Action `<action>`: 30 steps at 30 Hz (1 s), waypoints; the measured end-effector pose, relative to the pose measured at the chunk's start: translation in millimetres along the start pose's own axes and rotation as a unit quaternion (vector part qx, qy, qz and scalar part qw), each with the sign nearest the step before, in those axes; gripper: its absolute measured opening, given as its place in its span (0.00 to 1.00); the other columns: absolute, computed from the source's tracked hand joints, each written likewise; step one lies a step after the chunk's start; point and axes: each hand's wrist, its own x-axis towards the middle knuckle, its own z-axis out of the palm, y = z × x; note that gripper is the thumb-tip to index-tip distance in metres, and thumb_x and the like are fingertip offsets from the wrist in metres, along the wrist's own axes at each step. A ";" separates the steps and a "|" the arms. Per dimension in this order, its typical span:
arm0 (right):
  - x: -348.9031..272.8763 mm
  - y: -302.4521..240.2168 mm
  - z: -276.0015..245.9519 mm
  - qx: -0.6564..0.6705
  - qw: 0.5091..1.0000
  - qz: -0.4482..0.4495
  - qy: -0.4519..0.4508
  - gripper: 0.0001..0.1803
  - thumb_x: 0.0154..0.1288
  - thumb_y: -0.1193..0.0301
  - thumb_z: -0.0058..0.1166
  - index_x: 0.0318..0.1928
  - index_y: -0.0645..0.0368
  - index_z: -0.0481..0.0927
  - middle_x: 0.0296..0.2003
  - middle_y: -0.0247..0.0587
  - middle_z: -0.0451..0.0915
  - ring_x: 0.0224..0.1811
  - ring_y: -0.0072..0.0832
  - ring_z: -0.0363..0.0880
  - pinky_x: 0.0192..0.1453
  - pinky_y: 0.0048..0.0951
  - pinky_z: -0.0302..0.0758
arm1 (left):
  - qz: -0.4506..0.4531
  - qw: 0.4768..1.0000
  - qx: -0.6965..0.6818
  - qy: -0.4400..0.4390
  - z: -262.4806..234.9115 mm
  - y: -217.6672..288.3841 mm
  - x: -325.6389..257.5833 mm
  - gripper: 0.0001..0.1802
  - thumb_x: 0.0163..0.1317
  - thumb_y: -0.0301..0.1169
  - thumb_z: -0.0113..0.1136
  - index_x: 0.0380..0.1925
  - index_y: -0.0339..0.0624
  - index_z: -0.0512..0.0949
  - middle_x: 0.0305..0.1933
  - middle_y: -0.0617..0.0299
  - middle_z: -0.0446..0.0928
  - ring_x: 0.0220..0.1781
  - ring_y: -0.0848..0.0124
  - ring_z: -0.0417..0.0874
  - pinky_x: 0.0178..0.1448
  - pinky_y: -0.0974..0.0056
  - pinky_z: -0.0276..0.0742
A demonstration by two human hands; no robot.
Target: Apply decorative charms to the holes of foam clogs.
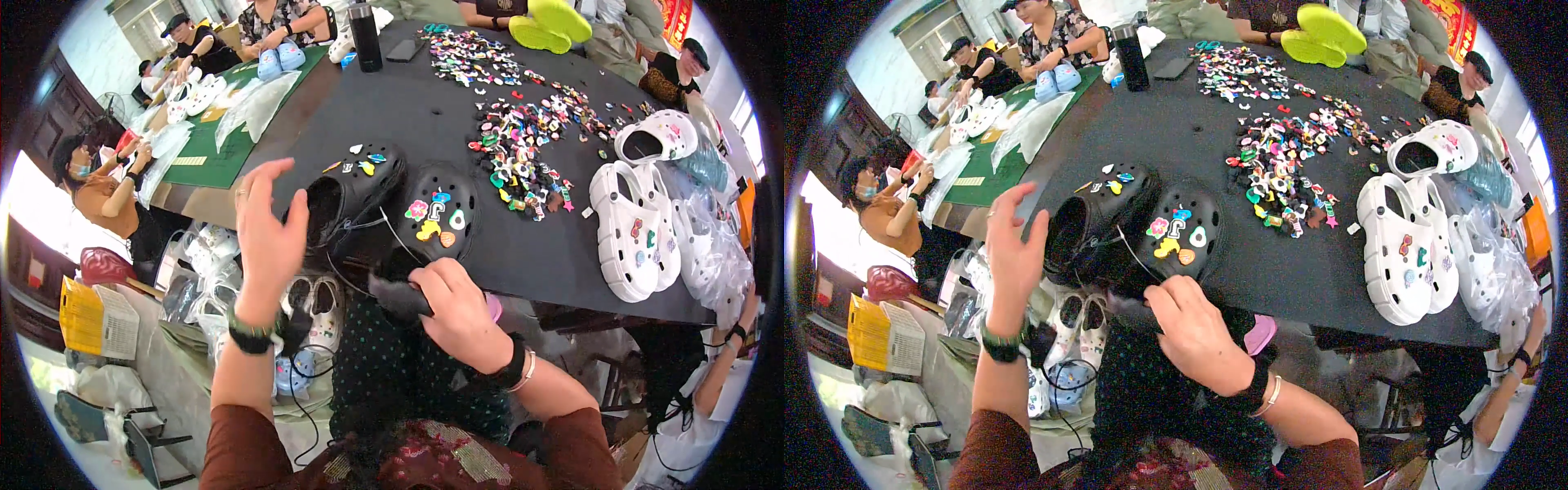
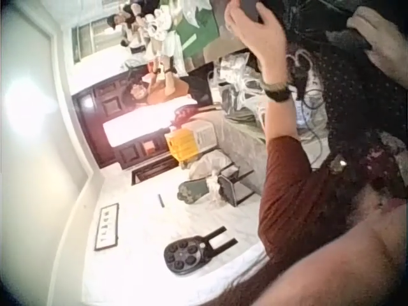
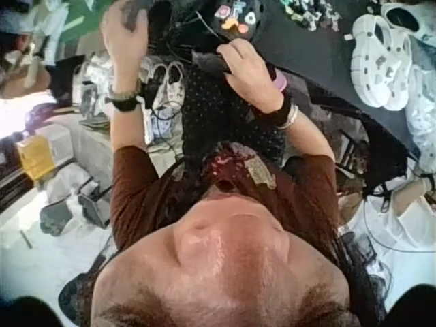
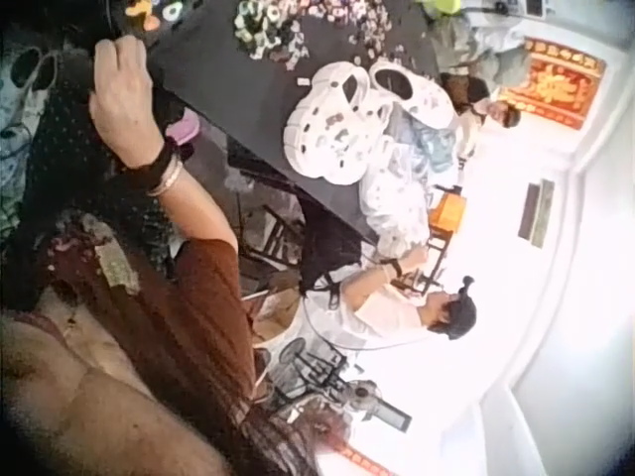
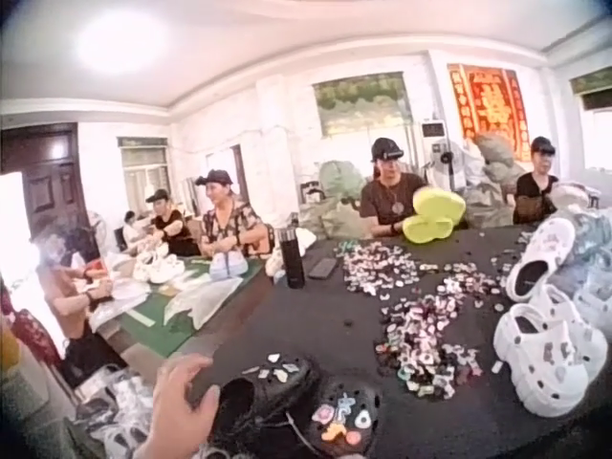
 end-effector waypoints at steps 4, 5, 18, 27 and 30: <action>17.8 -16.4 12.9 0.145 0.986 0.059 0.050 0.28 0.45 0.83 0.66 0.50 0.64 0.73 0.42 0.50 0.71 0.46 0.50 0.75 0.49 0.40 0.77 | -0.011 0.969 -0.200 -0.141 -39.2 64.1 -35.1 0.11 0.56 0.19 0.61 0.40 0.36 0.78 0.45 0.54 0.80 0.39 0.63 0.80 0.42 0.66 0.76; 22.3 -21.6 19.8 0.227 0.968 0.064 0.083 0.28 0.47 0.83 0.64 0.51 0.65 0.72 0.45 0.51 0.71 0.48 0.51 0.75 0.51 0.41 0.76 | -0.048 0.946 -0.269 -0.172 -37.4 70.2 -45.9 0.10 0.56 0.19 0.61 0.40 0.36 0.78 0.46 0.53 0.80 0.39 0.64 0.81 0.44 0.66 0.76; 15.2 -10.4 15.8 0.315 0.947 -0.015 0.067 0.33 0.52 0.92 0.49 0.62 0.65 0.67 0.60 0.57 0.67 0.55 0.47 0.76 0.53 0.34 0.78 | -0.116 0.944 -0.228 -0.207 -25.6 53.7 -90.8 0.14 0.66 0.22 0.58 0.50 0.31 0.72 0.52 0.54 0.73 0.54 0.72 0.76 0.62 0.67 0.71; 3.5 22.5 -20.8 0.119 0.984 0.077 0.110 0.18 0.53 0.80 0.64 0.44 0.63 0.74 0.41 0.49 0.74 0.46 0.48 0.75 0.50 0.40 0.74 | -0.482 0.521 -0.641 -0.291 6.5 32.3 -55.7 0.23 0.68 0.29 0.59 0.61 0.33 0.69 0.58 0.54 0.77 0.58 0.68 0.79 0.61 0.61 0.75; 3.4 28.9 -20.5 0.115 0.987 0.092 0.066 0.19 0.52 0.77 0.67 0.43 0.63 0.73 0.40 0.48 0.73 0.46 0.48 0.74 0.51 0.41 0.73 | -0.451 0.521 -0.642 -0.337 29.8 43.9 -45.9 0.22 0.67 0.28 0.61 0.59 0.35 0.71 0.56 0.59 0.78 0.55 0.71 0.81 0.59 0.63 0.76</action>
